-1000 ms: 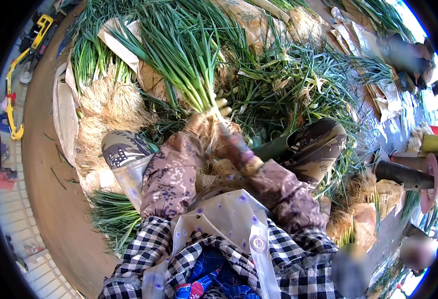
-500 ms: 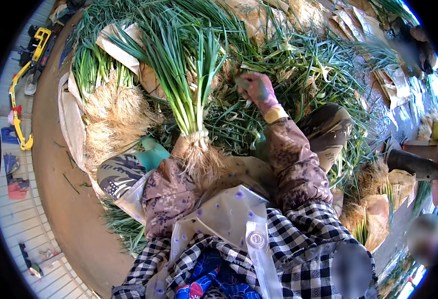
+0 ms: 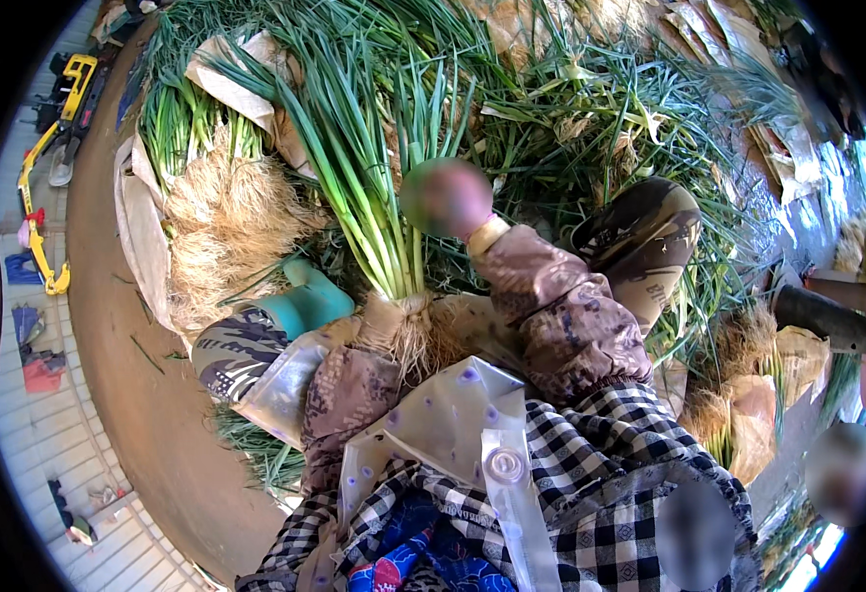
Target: The person sits on a tarp and peels the outer skin from scallion bulbs by hand, then places the cleaned scallions onto a pile of other green vegetables.
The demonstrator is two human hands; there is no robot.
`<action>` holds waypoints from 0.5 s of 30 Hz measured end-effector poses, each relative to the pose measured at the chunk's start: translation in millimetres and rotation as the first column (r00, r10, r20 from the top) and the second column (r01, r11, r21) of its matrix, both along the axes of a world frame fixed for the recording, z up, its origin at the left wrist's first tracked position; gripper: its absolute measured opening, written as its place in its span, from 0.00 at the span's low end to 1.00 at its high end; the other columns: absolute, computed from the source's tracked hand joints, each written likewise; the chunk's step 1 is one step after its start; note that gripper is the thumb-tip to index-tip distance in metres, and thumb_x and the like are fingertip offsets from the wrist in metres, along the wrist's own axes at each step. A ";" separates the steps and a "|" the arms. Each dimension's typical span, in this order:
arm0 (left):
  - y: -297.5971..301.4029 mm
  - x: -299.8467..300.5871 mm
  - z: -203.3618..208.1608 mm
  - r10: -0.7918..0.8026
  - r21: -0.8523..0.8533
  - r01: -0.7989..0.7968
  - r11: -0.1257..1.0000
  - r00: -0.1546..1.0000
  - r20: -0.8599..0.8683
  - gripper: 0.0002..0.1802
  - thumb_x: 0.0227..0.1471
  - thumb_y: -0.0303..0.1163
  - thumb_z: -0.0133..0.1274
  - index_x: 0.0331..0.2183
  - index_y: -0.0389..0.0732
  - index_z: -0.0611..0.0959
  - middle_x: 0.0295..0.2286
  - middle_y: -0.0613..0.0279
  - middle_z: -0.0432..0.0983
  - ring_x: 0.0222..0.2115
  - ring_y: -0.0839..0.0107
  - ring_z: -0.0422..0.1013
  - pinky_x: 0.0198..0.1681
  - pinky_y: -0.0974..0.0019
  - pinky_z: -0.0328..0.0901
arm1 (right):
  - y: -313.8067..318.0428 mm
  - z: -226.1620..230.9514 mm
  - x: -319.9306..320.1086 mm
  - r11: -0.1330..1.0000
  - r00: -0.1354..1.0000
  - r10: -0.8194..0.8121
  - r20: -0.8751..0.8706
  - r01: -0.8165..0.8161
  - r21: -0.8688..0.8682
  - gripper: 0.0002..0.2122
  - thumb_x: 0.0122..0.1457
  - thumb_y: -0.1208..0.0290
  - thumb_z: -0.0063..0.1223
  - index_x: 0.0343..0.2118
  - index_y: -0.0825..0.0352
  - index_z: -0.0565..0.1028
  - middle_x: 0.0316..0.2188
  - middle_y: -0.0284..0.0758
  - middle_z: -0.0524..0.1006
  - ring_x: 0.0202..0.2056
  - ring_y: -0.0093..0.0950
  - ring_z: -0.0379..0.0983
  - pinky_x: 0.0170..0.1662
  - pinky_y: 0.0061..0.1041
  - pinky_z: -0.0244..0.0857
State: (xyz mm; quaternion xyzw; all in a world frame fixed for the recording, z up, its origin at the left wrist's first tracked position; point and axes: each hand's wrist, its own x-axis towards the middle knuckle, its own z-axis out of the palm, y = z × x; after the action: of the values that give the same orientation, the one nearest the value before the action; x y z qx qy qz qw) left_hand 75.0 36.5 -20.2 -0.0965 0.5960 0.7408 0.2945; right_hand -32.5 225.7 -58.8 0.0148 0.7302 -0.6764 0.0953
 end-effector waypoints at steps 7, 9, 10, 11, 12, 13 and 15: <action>7.6 8.5 -7.0 0.106 -0.084 -0.101 0.991 0.993 0.052 0.17 0.32 0.21 0.61 0.31 0.35 0.76 0.24 0.64 0.74 0.21 0.76 0.68 0.23 0.72 0.65 | -27.3 39.5 27.0 0.678 0.848 0.078 -0.524 0.340 0.652 0.06 0.43 0.73 0.53 0.23 0.59 0.67 0.19 0.34 0.69 0.19 0.34 0.69 0.18 0.28 0.61; 15.8 -0.2 -4.0 0.052 -0.097 -0.058 0.994 0.997 -0.063 0.17 0.33 0.21 0.61 0.31 0.35 0.76 0.24 0.64 0.74 0.20 0.76 0.68 0.21 0.72 0.64 | -15.9 12.0 22.1 0.645 0.875 0.013 -0.484 0.363 0.673 0.07 0.42 0.73 0.53 0.23 0.59 0.66 0.19 0.34 0.69 0.18 0.34 0.68 0.18 0.27 0.61; 14.0 1.3 -6.0 0.046 -0.111 -0.058 0.992 0.993 -0.109 0.17 0.33 0.21 0.61 0.31 0.35 0.76 0.24 0.64 0.74 0.19 0.76 0.68 0.21 0.72 0.64 | -21.4 20.6 24.1 0.540 0.868 0.032 -0.495 0.402 0.740 0.07 0.41 0.74 0.53 0.21 0.59 0.65 0.17 0.33 0.68 0.16 0.33 0.66 0.18 0.27 0.61; 18.1 5.6 -8.4 0.159 0.061 -0.170 0.984 0.975 0.155 0.15 0.35 0.21 0.60 0.31 0.35 0.76 0.23 0.63 0.74 0.17 0.75 0.68 0.18 0.72 0.63 | -24.8 31.4 26.2 0.422 0.862 0.044 -0.505 0.442 0.792 0.07 0.40 0.74 0.53 0.19 0.60 0.65 0.16 0.32 0.67 0.15 0.32 0.64 0.18 0.26 0.60; 15.0 8.0 -15.8 0.092 0.045 -0.095 0.995 0.993 0.070 0.15 0.35 0.20 0.60 0.31 0.35 0.76 0.23 0.63 0.74 0.17 0.75 0.68 0.18 0.72 0.63 | -28.7 33.5 26.8 0.578 0.849 0.027 -0.528 0.418 0.701 0.07 0.41 0.74 0.53 0.19 0.60 0.65 0.15 0.32 0.67 0.15 0.31 0.65 0.18 0.25 0.60; 10.0 8.2 -26.8 0.011 0.025 -0.010 1.000 1.000 -0.020 0.14 0.35 0.20 0.60 0.30 0.35 0.76 0.23 0.62 0.74 0.17 0.75 0.68 0.17 0.72 0.63 | -29.3 37.7 27.0 0.708 0.834 -0.004 -0.552 0.392 0.587 0.07 0.41 0.74 0.54 0.19 0.61 0.65 0.15 0.33 0.66 0.15 0.29 0.65 0.18 0.25 0.59; -3.1 7.5 -64.0 -0.156 -0.033 0.152 0.988 0.969 -0.192 0.14 0.36 0.20 0.59 0.30 0.35 0.76 0.22 0.62 0.74 0.16 0.75 0.68 0.17 0.72 0.63 | -34.3 45.6 24.8 0.941 0.914 -0.152 -0.375 0.249 0.227 0.07 0.43 0.73 0.55 0.19 0.63 0.67 0.15 0.32 0.68 0.15 0.25 0.64 0.18 0.22 0.59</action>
State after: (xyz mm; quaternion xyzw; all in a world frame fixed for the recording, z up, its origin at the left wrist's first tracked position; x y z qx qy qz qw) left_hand 82.4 33.4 -84.1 0.0201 0.6344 0.7160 0.2906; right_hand -7.7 191.3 -13.2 -0.0183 0.8152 -0.5683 -0.1104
